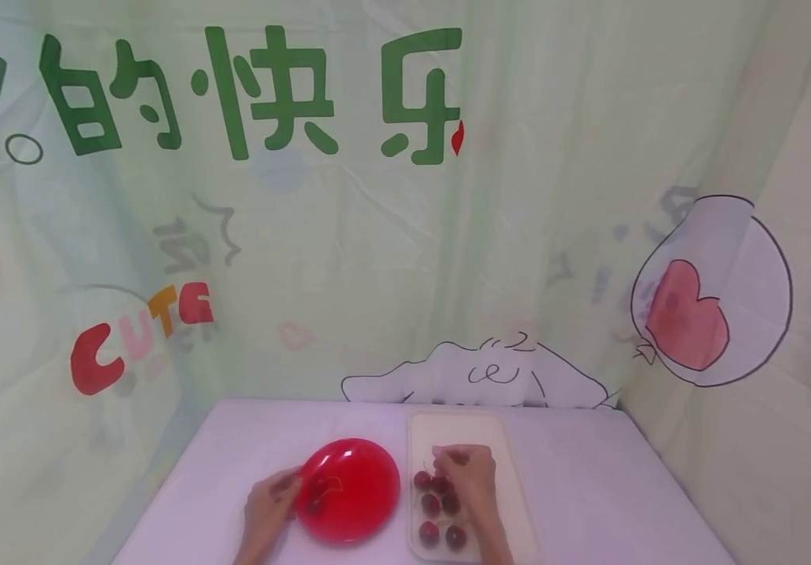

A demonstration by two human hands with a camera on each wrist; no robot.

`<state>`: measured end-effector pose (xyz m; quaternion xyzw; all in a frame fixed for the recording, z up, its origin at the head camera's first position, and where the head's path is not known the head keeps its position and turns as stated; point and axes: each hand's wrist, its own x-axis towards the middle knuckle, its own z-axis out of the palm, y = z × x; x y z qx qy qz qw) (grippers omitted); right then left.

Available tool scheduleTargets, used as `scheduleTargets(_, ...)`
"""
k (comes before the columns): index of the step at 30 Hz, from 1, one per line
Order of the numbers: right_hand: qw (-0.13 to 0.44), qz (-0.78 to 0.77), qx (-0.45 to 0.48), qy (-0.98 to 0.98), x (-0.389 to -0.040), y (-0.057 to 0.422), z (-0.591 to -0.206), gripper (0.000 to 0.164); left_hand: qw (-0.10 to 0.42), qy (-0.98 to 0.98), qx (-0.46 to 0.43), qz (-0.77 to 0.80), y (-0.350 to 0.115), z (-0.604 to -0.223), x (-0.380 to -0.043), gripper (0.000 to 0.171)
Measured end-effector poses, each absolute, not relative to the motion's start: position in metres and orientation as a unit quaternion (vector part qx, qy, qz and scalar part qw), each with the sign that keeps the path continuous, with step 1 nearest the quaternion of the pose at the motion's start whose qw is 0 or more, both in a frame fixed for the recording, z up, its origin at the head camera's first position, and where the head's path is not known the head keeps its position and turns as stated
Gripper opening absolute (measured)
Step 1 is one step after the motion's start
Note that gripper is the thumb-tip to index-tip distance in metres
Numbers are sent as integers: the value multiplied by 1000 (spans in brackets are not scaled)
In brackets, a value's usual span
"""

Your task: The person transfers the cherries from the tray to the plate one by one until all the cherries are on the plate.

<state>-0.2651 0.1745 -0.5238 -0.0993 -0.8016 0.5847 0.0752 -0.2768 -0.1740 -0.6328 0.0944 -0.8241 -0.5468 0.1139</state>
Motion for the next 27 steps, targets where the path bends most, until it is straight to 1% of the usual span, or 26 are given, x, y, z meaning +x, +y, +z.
scheduleTargets(9,98,559,-100,-817,-258,194,-534,21,111,-827,109,-540,-171,-628,-274,32)
scheduleTargets(16,122,496,-103,-853,-256,206,-542,16,106,-830,114,-535,-170,-628,-276,33)
scheduleTargets(27,141,409,-85,-897,-251,218,-561,7,107,-829,114,-537,-171,-628,-275,32)
